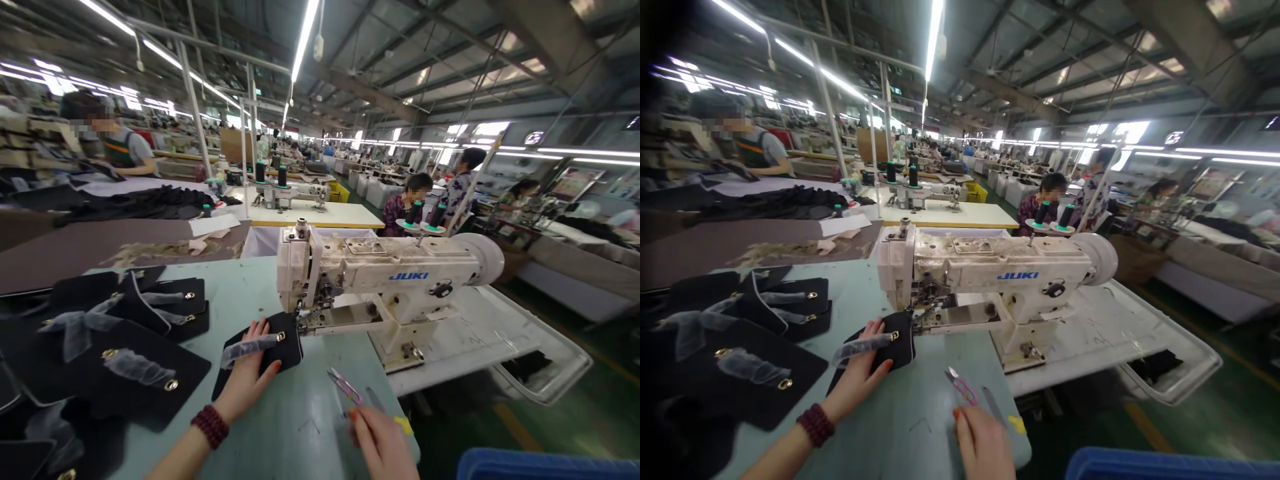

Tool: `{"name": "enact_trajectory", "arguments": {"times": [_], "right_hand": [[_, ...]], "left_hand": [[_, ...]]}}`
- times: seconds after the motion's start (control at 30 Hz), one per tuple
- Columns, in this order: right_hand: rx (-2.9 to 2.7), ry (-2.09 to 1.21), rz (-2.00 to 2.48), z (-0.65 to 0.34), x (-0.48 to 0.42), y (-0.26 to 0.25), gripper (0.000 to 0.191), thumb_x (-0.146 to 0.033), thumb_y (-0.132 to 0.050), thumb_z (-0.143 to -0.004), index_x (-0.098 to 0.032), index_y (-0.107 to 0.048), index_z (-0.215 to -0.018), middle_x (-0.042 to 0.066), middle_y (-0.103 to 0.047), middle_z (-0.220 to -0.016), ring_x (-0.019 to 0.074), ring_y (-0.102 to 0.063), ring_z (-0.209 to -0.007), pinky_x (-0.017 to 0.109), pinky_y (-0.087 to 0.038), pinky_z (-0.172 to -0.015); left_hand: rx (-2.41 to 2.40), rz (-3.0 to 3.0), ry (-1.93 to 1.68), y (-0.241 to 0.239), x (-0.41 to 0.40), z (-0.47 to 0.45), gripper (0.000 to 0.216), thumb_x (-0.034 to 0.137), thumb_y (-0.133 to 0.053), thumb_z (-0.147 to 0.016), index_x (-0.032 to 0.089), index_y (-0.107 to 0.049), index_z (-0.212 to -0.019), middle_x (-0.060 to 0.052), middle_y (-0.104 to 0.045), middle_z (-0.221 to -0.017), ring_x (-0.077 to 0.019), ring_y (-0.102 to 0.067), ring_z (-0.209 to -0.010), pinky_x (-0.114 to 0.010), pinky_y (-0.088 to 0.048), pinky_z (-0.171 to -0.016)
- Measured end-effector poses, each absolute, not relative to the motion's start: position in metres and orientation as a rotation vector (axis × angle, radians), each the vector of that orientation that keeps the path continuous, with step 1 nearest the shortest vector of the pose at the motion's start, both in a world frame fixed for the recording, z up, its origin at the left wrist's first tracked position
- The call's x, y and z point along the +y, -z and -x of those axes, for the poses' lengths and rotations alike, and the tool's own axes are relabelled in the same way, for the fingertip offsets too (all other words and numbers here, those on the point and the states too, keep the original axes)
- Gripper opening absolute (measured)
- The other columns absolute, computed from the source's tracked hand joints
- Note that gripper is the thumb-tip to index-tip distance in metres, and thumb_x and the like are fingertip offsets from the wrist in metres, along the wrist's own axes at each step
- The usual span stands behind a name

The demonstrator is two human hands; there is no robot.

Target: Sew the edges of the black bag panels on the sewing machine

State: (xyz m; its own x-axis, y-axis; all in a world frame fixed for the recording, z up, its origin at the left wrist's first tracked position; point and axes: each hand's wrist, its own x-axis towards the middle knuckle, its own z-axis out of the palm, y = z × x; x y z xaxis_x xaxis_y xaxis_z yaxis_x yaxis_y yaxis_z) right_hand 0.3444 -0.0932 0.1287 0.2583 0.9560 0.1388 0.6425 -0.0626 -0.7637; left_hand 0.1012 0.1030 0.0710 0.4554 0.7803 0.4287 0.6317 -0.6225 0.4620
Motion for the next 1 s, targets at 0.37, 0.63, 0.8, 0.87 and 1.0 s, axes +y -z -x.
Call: {"name": "enact_trajectory", "arguments": {"times": [0.37,0.63,0.8,0.87,1.0], "right_hand": [[-1.168,-1.131,1.347,-0.285,0.043,-0.111,0.051,-0.058,-0.054,-0.086,-0.015,-0.067,-0.111,0.009,-0.065,-0.100,0.0157,-0.063,-0.076,0.021,-0.049,-0.054],[-1.029,-1.270,1.299,-0.279,0.043,-0.115,0.052,-0.060,-0.055,-0.082,-0.010,-0.065,-0.088,0.007,-0.062,-0.076,0.0109,-0.057,-0.061,0.016,-0.045,-0.046],[-1.040,-1.383,1.293,-0.283,0.046,-0.121,0.055,-0.064,-0.057,-0.079,-0.009,-0.062,-0.083,0.006,-0.062,-0.071,0.0115,-0.058,-0.058,0.017,-0.043,-0.044],[-1.030,-1.418,1.293,-0.283,0.046,-0.122,0.055,-0.065,-0.057,-0.078,-0.010,-0.061,-0.082,0.006,-0.061,-0.069,0.0116,-0.058,-0.057,0.016,-0.042,-0.043],[-0.999,-1.437,1.294,-0.281,0.044,-0.121,0.055,-0.066,-0.057,-0.076,-0.011,-0.059,-0.081,0.006,-0.062,-0.069,0.0117,-0.058,-0.057,0.017,-0.042,-0.044]], "left_hand": [[1.018,-2.857,-0.540,-0.159,0.158,-0.088,0.047,0.061,-0.054,-0.085,0.034,-0.062,-0.124,-0.005,-0.061,-0.129,-0.0306,-0.052,-0.118,-0.049,-0.043,-0.095],[1.034,-2.575,-0.454,-0.182,0.161,-0.091,0.048,0.064,-0.056,-0.082,0.026,-0.070,-0.108,-0.003,-0.070,-0.115,-0.0264,-0.062,-0.108,-0.040,-0.042,-0.096],[0.981,-2.500,-0.404,-0.183,0.164,-0.090,0.045,0.061,-0.058,-0.082,0.028,-0.070,-0.110,-0.004,-0.071,-0.118,-0.0272,-0.062,-0.110,-0.037,-0.039,-0.100],[0.973,-2.494,-0.379,-0.183,0.165,-0.090,0.045,0.061,-0.058,-0.082,0.030,-0.070,-0.111,-0.002,-0.069,-0.121,-0.0279,-0.061,-0.113,-0.038,-0.038,-0.102],[0.966,-2.514,-0.362,-0.181,0.165,-0.089,0.044,0.061,-0.057,-0.082,0.031,-0.070,-0.112,-0.002,-0.068,-0.125,-0.0289,-0.059,-0.117,-0.040,-0.037,-0.104]]}}
